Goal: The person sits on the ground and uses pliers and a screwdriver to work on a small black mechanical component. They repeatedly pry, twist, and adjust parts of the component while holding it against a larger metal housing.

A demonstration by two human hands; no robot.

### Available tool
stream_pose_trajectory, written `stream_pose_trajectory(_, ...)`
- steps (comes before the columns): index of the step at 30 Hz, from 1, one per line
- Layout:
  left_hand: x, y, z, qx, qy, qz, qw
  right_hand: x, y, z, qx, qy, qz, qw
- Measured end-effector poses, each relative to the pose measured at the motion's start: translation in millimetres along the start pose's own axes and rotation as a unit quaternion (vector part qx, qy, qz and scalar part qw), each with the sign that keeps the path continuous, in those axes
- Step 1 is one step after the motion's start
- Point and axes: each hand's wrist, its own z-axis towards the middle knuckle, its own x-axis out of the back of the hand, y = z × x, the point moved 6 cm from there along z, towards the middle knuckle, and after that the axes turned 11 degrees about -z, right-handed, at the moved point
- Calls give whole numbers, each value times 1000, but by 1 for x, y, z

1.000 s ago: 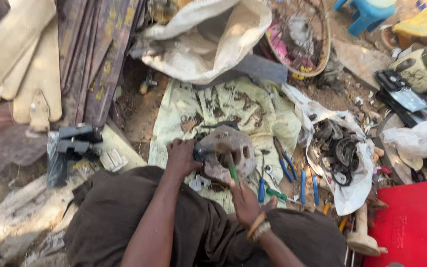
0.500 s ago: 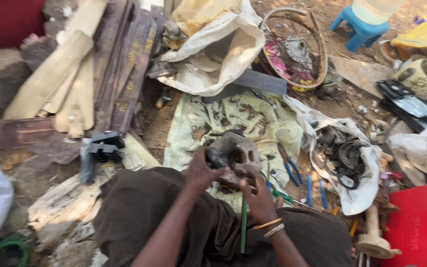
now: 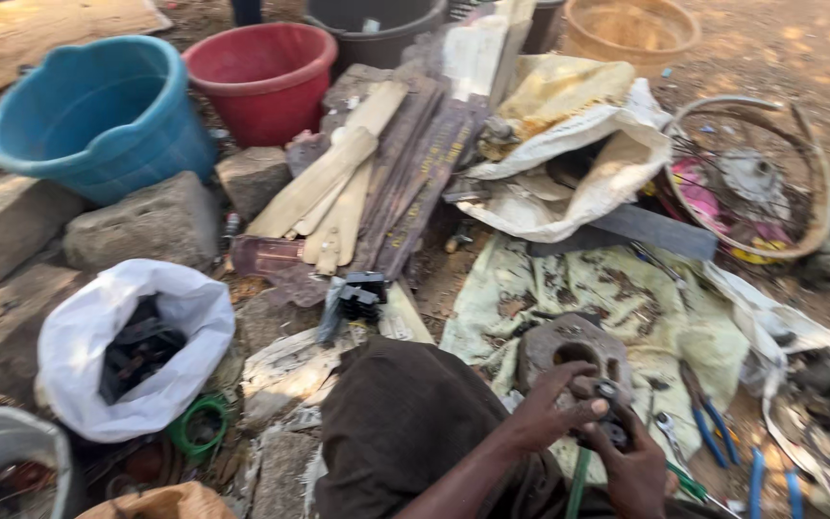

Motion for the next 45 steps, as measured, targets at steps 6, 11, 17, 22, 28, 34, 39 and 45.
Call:
stream_pose_trajectory(6,-42,0,3,6,15,-1,1000,14,-30,-25,-18,17,-131,991)
stream_pose_trajectory(11,-51,11,-3,-18,-99,-178,979,11,-53,-34,-6,-58,31,998)
stream_pose_trajectory(17,-54,17,-6,39,79,-1,996,24,-65,-38,9,105,-265,959)
stream_pose_trajectory(22,-44,7,-11,47,134,-166,976,31,-71,-44,29,153,-285,946)
stream_pose_trajectory(28,-33,8,-11,39,98,-168,980,31,-76,-40,-14,73,-277,958)
stream_pose_trajectory(34,-48,-5,-32,195,117,133,965,18,-60,-39,-138,69,-108,982)
stream_pose_trajectory(39,-32,-21,-43,271,159,170,934,-11,-69,-46,40,-21,-127,991)
stream_pose_trajectory(45,39,-5,2,168,231,227,931,-26,-75,-47,118,-44,-152,980)
